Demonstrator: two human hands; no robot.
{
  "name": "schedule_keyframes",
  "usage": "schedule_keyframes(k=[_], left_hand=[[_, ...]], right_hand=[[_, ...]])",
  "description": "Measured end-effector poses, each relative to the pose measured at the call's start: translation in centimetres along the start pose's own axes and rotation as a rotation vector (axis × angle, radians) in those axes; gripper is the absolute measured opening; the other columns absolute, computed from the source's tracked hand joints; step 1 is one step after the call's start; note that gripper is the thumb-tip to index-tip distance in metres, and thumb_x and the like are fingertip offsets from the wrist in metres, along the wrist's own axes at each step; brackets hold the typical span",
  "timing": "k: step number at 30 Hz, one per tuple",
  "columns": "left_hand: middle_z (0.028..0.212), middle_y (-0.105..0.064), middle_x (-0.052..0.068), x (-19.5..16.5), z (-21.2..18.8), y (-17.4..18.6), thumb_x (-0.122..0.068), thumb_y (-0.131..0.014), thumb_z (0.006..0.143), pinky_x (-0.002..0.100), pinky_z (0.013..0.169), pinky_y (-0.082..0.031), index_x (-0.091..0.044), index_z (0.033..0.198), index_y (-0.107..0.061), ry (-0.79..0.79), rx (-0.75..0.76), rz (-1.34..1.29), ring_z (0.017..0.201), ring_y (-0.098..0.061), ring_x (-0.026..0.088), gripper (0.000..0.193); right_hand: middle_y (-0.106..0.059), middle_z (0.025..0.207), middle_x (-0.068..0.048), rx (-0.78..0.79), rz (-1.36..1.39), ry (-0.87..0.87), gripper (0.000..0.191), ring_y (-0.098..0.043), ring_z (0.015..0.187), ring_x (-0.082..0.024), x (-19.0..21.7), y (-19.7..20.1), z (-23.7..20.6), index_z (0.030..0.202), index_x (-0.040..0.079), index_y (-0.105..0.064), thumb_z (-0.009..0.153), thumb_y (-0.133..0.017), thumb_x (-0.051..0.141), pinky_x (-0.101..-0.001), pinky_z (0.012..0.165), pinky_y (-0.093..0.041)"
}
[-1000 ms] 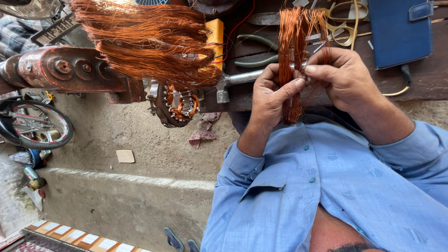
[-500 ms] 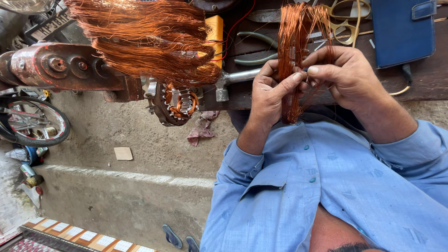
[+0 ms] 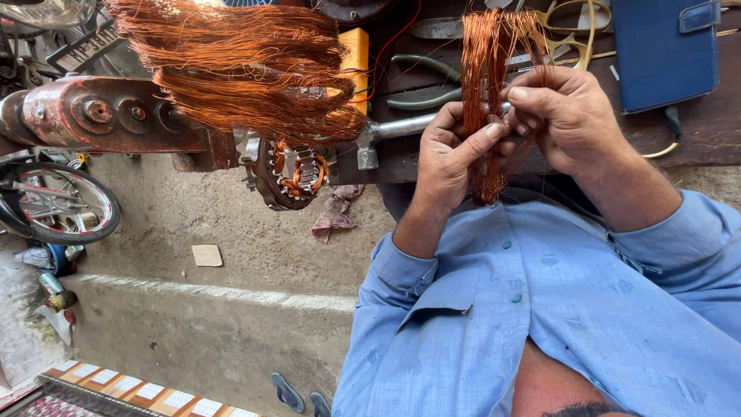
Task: The person winds a bundle of copper wire around a cylindrical metal rod using both hands. The person repeatedly wraps the wire to form a coil, adjusting the bundle as needed.
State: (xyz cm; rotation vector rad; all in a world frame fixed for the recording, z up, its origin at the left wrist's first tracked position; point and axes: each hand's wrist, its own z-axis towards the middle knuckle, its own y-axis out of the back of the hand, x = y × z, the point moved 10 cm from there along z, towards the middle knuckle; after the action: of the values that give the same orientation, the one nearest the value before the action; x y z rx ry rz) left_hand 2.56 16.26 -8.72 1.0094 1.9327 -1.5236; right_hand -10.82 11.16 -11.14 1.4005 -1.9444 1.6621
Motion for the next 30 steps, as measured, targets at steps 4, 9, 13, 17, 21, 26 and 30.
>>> schedule_keyframes(k=[4,9,13,17,21,26,30], left_hand=[[0.109,-0.073,0.015,0.2,0.1,0.3,-0.003,-0.074,0.099,0.034,0.077,-0.065,0.002,0.125,-0.058,-0.001,-0.011,0.009,0.089,-0.075,0.02,0.031],[0.107,-0.073,0.014,0.6,0.1,0.4,-0.003,-0.075,0.098,0.034,0.075,-0.065,0.001,0.123,-0.059,0.01,-0.014,-0.003,0.087,-0.074,0.019,0.03],[0.107,-0.073,0.014,0.5,0.3,0.9,-0.003,-0.075,0.099,0.033,0.074,-0.064,0.0,0.123,-0.059,-0.008,-0.025,-0.028,0.087,-0.074,0.019,0.029],[0.106,-0.073,0.013,0.5,0.5,1.6,-0.004,-0.075,0.097,0.033,0.071,-0.063,-0.001,0.121,-0.06,-0.01,-0.062,0.012,0.089,-0.075,0.019,0.029],[0.11,-0.073,0.014,0.1,0.7,1.5,-0.002,-0.076,0.099,0.032,0.082,-0.062,0.0,0.124,-0.061,-0.079,-0.036,-0.002,0.095,-0.073,0.017,0.029],[0.107,-0.074,0.015,0.2,0.7,2.0,-0.002,-0.074,0.099,0.033,0.078,-0.063,0.0,0.122,-0.06,-0.07,-0.048,-0.009,0.091,-0.074,0.019,0.028],[0.105,-0.074,0.015,-0.2,0.9,2.0,-0.001,-0.074,0.1,0.032,0.083,-0.063,0.001,0.125,-0.059,-0.104,-0.056,-0.002,0.096,-0.074,0.018,0.03]], right_hand=[[-0.064,0.077,-0.007,-0.019,0.014,-0.027,0.009,-0.059,0.067,-0.013,-0.3,0.3,0.1,0.104,-0.001,-0.071,0.102,-0.071,0.007,-0.0264,0.062,-0.053],[-0.065,0.084,-0.008,0.005,-0.034,0.004,0.006,-0.058,0.072,-0.014,-0.1,0.0,0.1,0.108,0.0,-0.07,0.105,-0.068,0.005,-0.0259,0.067,-0.051],[-0.068,0.097,-0.011,0.061,0.07,0.045,0.007,-0.067,0.09,-0.019,0.9,-0.5,-0.1,0.107,0.001,-0.064,0.11,-0.06,0.007,-0.0343,0.088,-0.059],[-0.07,0.103,-0.013,0.067,0.097,0.034,0.007,-0.07,0.097,-0.023,1.2,-0.6,-0.2,0.111,0.003,-0.061,0.11,-0.056,0.008,-0.0405,0.097,-0.059],[-0.07,0.099,-0.013,0.065,0.097,0.05,0.007,-0.069,0.098,-0.024,1.3,-0.6,-0.2,0.116,0.003,-0.06,0.113,-0.056,0.007,-0.041,0.098,-0.058],[-0.069,0.098,-0.013,0.091,0.107,0.085,0.006,-0.068,0.093,-0.022,1.6,-0.8,-0.3,0.115,0.003,-0.059,0.116,-0.055,0.008,-0.0392,0.095,-0.059],[-0.062,0.079,-0.006,0.07,0.058,0.084,0.01,-0.061,0.073,-0.015,1.3,-0.7,-0.1,0.107,0.002,-0.062,0.112,-0.062,0.011,-0.0333,0.078,-0.056]])
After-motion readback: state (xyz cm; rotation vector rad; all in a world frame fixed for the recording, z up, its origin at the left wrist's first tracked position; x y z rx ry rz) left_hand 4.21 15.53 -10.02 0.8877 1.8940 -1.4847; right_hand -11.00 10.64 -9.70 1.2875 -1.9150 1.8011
